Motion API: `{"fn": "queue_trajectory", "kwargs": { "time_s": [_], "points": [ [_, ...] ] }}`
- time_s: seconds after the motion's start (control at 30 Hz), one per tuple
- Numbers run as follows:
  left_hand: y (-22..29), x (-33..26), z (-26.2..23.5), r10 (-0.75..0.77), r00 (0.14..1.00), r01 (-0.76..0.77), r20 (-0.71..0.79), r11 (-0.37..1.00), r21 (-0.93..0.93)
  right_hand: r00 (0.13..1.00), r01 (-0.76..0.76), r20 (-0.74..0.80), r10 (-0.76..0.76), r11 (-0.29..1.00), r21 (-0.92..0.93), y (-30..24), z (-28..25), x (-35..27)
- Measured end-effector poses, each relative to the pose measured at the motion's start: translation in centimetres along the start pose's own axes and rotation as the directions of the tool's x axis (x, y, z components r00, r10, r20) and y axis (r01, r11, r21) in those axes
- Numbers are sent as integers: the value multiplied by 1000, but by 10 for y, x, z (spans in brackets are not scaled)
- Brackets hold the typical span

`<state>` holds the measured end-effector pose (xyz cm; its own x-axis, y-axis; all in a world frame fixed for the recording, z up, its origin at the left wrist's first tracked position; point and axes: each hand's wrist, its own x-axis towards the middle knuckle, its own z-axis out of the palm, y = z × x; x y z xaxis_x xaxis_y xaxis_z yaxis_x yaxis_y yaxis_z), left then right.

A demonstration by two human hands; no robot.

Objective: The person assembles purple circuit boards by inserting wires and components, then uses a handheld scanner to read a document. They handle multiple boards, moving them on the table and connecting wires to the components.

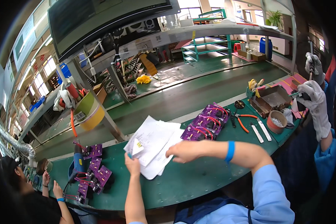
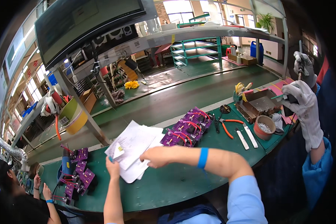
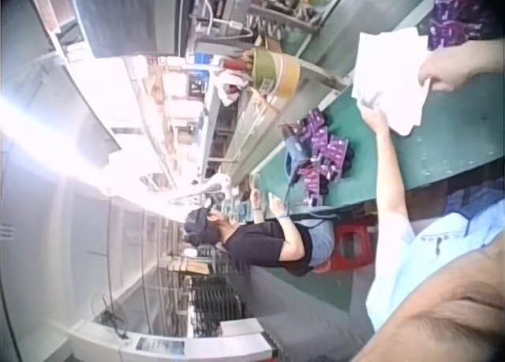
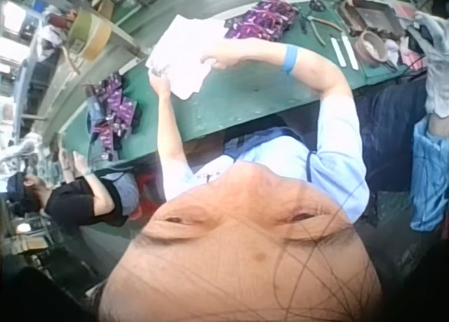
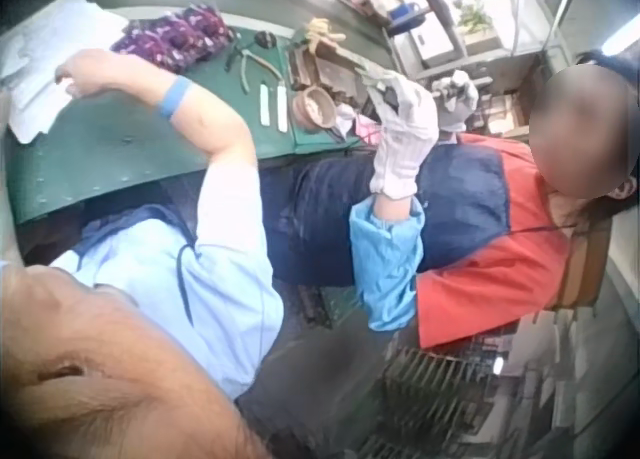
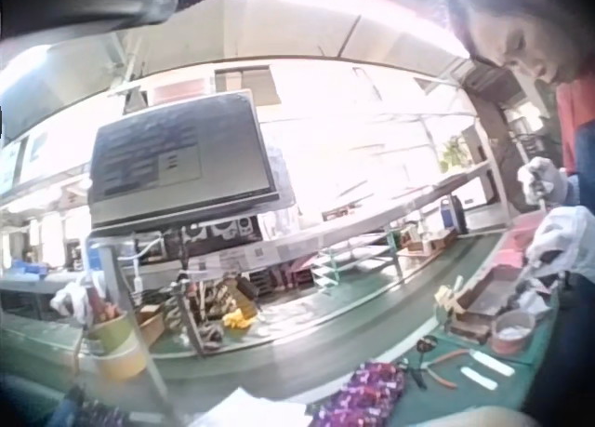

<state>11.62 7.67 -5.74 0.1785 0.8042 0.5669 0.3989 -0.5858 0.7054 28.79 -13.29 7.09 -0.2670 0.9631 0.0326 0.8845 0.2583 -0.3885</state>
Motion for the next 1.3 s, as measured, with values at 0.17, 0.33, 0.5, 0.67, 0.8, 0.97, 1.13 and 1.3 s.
{"fn": "queue_trajectory", "kwargs": {
  "time_s": [0.17,0.33,0.5,0.67,0.8,0.97,1.13,1.3],
  "points": [
    [-31,23,-73,-155,974,190,163,954,-232,972,-117,-226,68,971,-209,7,-107,2],
    [-43,-2,-126,-189,864,377,467,857,-350,671,-422,-725,154,884,-203,71,-189,46],
    [22,-58,-132,-375,808,383,453,920,79,396,-520,-873,286,853,43,112,-214,105],
    [-8,-97,-117,1,965,-72,263,962,263,323,-509,-877,355,847,155,121,-218,139],
    [24,-94,-115,-60,975,-21,214,933,360,332,-575,-893,304,816,64,115,-235,137],
    [49,-94,-118,293,880,-419,374,850,319,346,-423,-904,250,902,87,127,-257,124],
    [70,-112,-95,404,555,-428,728,888,-167,545,-104,-716,436,883,458,91,-246,99],
    [59,-137,-72,391,549,-456,739,881,-127,734,-20,-435,521,657,754,68,-187,44]
  ]
}}
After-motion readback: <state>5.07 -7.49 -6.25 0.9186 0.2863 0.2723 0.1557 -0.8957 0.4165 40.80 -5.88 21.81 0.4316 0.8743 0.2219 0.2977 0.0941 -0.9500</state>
